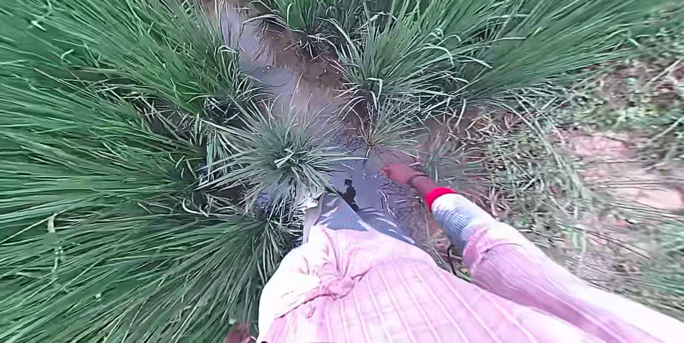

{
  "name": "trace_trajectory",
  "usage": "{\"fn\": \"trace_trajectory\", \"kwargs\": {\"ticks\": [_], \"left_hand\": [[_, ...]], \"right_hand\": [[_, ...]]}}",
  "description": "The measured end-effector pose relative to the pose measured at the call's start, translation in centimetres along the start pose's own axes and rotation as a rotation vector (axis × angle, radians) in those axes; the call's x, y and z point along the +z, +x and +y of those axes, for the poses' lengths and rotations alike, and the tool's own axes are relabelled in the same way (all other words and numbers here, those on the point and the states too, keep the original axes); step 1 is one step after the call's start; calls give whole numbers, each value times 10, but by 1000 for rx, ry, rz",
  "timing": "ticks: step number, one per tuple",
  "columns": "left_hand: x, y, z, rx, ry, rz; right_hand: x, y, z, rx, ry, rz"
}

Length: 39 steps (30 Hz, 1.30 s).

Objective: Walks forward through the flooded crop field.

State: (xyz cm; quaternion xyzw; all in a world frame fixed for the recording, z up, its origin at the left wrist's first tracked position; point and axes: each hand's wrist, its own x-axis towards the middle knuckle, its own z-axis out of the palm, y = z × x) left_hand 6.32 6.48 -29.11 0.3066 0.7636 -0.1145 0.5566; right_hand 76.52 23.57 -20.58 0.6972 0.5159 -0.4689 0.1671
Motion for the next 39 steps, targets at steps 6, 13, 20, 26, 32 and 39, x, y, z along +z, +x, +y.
{"fn": "trace_trajectory", "kwargs": {"ticks": [6, 13, 20, 26, 32, 39], "left_hand": [[12, -12, 181, 473, 440, -68], [1, -7, 384, 589, 495, -29], [51, -27, 514, 671, 672, -59], [126, -37, 585, 609, 908, -268], [157, -24, 613, 645, 790, -234], [143, 62, 592, 481, 902, -223]], "right_hand": [[84, -68, 55, 233, 337, 23], [220, -120, 88, 439, 597, -108], [199, -94, 116, 448, 786, -80], [76, -53, 145, 366, 935, 148], [10, -35, 188, 319, 942, 194], [20, -28, 217, 482, 881, 29]]}}
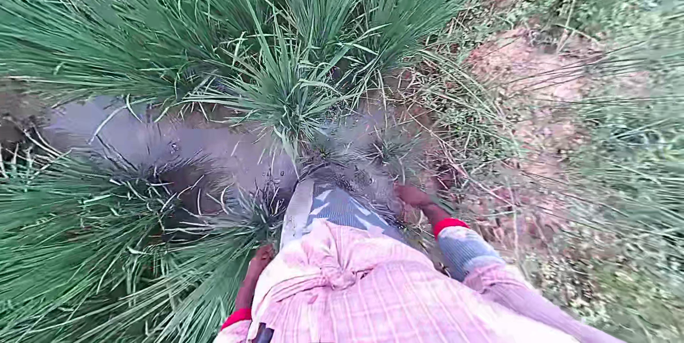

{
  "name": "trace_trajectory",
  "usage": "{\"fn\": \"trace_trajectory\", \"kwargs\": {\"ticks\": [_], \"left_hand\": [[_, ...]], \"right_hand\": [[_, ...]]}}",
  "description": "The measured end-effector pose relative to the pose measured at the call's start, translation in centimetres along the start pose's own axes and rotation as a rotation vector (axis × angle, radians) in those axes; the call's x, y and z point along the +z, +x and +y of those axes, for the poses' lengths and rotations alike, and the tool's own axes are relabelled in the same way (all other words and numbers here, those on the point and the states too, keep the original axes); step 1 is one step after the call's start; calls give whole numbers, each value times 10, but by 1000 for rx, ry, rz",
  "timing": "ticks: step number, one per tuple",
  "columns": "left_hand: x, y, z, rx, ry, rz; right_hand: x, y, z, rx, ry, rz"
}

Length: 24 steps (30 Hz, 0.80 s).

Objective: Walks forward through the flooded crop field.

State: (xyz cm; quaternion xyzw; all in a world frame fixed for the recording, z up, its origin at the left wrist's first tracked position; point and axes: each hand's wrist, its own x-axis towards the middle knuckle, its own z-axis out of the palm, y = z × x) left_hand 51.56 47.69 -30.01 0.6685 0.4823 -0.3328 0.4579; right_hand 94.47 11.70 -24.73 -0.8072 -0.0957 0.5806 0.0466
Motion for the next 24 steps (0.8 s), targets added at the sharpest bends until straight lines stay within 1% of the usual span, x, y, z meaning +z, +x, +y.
{"fn": "trace_trajectory", "kwargs": {"ticks": [2, 3, 4, 5, 6, 7, 8, 9, 10, 11, 12, 13, 14, 15, 16, 17, 20, 22, 24], "left_hand": [[-16, -12, 15, -90, 33, -48], [-27, -12, 17, -95, 31, -63], [-35, -1, 7, -79, 34, -80], [-44, 16, -8, -27, 47, -110], [-43, 45, -38, 146, 12, 21], [-51, 69, -51, 245, -37, 92], [-71, 78, -36, 201, -64, 48], [-96, 72, -2, 111, -69, -21], [-117, 63, 28, 89, -47, -42], [-133, 52, 57, 143, -14, -17], [-152, 40, 91, 153, 37, -31], [-174, 28, 132, 85, 76, -113], [-185, 29, 152, 87, 88, -104], [-190, 44, 151, 146, 86, -38], [-194, 66, 140, 213, 109, 25], [-203, 83, 142, 219, 134, 21], [-216, 94, 189, 165, 180, 2], [-214, 91, 219, 184, 241, 1], [-208, 92, 239, 222, 307, -16]], "right_hand": [[3, -2, 4, 36, 65, 5], [0, -4, 1, 43, 97, 12], [-4, -9, -6, 49, 127, 18], [-7, -14, -13, 48, 159, 26], [-12, -17, -21, 40, 186, 36], [-14, -18, -30, 29, 211, 44], [-18, -19, -39, 14, 232, 51], [-19, -18, -48, -7, 266, 69], [-18, -17, -54, -21, 302, 91], [-18, -14, -60, -35, 337, 118], [-17, -11, -66, -48, 377, 146], [-15, -10, -69, -66, 429, 159], [-11, -8, -71, -83, 465, 172], [-6, -9, -72, -83, 471, 189], [0, -10, -71, -58, 454, 192], [4, -14, -71, -32, 446, 188], [19, -20, -55, 26, 441, 132], [27, -17, -40, 77, 454, 88], [19, -14, -29, 146, 423, 51]]}}
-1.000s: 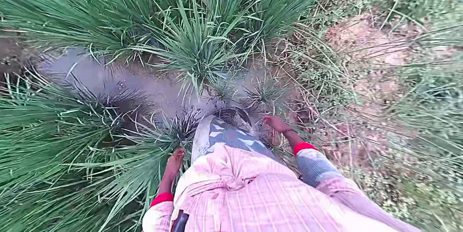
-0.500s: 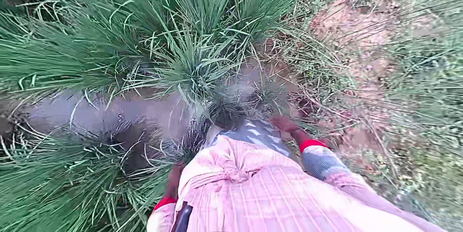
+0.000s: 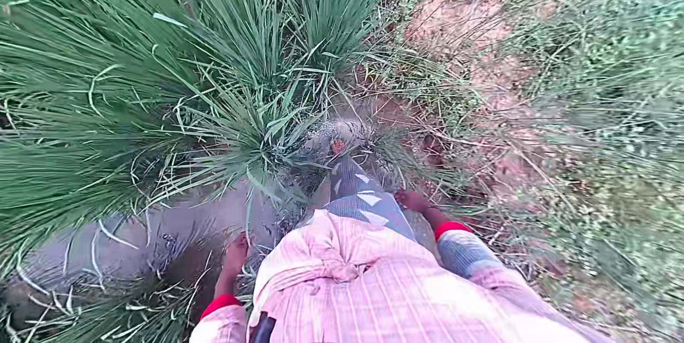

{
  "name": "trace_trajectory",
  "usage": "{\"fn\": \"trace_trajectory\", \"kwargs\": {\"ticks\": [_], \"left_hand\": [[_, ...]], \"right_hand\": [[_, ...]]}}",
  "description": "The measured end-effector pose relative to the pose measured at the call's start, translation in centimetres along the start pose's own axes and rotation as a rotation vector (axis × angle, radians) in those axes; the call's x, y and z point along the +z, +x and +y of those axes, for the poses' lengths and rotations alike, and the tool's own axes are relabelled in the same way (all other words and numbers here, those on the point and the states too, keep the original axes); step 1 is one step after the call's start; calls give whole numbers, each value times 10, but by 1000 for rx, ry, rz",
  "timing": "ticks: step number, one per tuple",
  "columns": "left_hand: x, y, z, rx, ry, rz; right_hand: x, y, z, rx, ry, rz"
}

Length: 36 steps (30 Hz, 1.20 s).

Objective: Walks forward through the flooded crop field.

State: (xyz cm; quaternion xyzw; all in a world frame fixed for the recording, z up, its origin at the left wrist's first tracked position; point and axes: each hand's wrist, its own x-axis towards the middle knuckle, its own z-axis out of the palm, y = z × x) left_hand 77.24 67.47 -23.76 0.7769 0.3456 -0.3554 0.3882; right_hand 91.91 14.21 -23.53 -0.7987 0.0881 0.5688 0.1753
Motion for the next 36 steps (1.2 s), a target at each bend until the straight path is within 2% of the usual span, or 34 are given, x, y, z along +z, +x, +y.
{"fn": "trace_trajectory", "kwargs": {"ticks": [5, 7, 10, 14, 18, 21, 24, 27, 31, 36], "left_hand": [[14, 20, 37, 57, -19, 54], [17, 20, 69, 102, -20, 30], [23, 15, 149, 132, -66, -105], [47, 49, 250, 229, -205, -332], [68, 92, 356, 256, -64, -496], [81, 118, 410, 276, -44, -527], [89, 128, 441, 288, -32, -505], [95, 128, 454, 265, -26, -480], [95, 125, 452, 192, -30, -433], [83, 121, 435, 109, -110, -269]], "right_hand": [[-55, 30, -15, 2, -43, -23], [-88, 49, -30, -28, -82, -28], [-147, 70, -60, -121, -113, -4], [-214, 109, -96, -193, -61, -9], [-255, 142, -116, -262, -105, -106], [-280, 154, -120, -240, -178, -195], [-302, 161, -112, -172, -225, -239], [-327, 165, -101, -177, -163, -227], [-351, 166, -93, -166, -119, -211], [-360, 175, -106, -211, -304, -276]]}}
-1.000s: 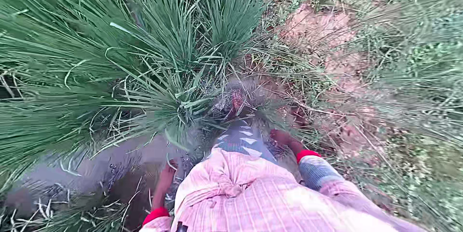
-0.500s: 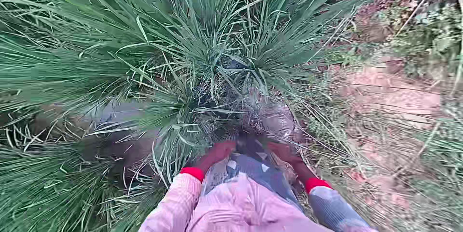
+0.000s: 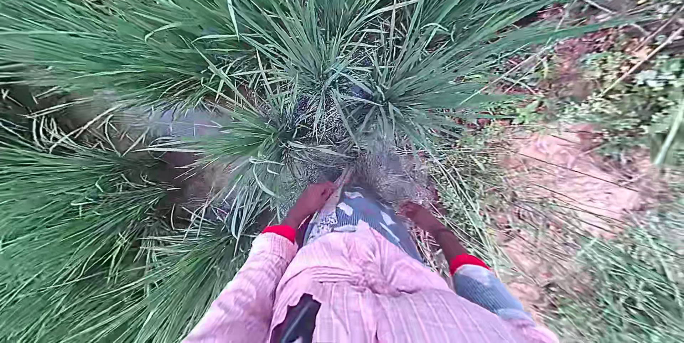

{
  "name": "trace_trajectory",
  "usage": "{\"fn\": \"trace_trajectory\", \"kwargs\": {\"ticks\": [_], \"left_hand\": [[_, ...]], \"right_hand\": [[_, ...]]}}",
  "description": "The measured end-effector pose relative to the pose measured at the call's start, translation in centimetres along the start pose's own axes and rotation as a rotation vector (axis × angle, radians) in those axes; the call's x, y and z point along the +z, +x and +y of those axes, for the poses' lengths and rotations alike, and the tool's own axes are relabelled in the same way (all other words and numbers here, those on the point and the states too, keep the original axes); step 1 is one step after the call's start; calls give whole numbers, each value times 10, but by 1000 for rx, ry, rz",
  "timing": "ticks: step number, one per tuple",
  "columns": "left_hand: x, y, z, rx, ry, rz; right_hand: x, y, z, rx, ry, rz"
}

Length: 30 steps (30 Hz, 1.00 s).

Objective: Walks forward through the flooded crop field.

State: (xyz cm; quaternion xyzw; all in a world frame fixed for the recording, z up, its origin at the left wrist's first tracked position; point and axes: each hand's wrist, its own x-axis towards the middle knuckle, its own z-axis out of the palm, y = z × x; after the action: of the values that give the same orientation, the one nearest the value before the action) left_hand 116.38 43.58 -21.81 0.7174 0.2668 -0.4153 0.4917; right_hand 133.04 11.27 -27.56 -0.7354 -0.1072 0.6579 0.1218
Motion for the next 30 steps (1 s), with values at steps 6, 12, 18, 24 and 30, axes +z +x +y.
{"fn": "trace_trajectory", "kwargs": {"ticks": [6, 12, 18, 24, 30], "left_hand": [[3, -12, -42, -57, -144, 168], [7, -11, -76, -163, -177, 187], [8, -2, -97, -253, -240, 221], [13, 6, -99, -255, -267, 211], [-6, 19, -107, -235, -254, 164]], "right_hand": [[-32, 1, -43, -128, -54, 69], [-54, 0, -48, -167, -146, 135], [-59, -2, -36, -79, -218, 111], [-70, 3, -45, -67, -240, 96], [-71, 6, -62, -73, -222, 114]]}}
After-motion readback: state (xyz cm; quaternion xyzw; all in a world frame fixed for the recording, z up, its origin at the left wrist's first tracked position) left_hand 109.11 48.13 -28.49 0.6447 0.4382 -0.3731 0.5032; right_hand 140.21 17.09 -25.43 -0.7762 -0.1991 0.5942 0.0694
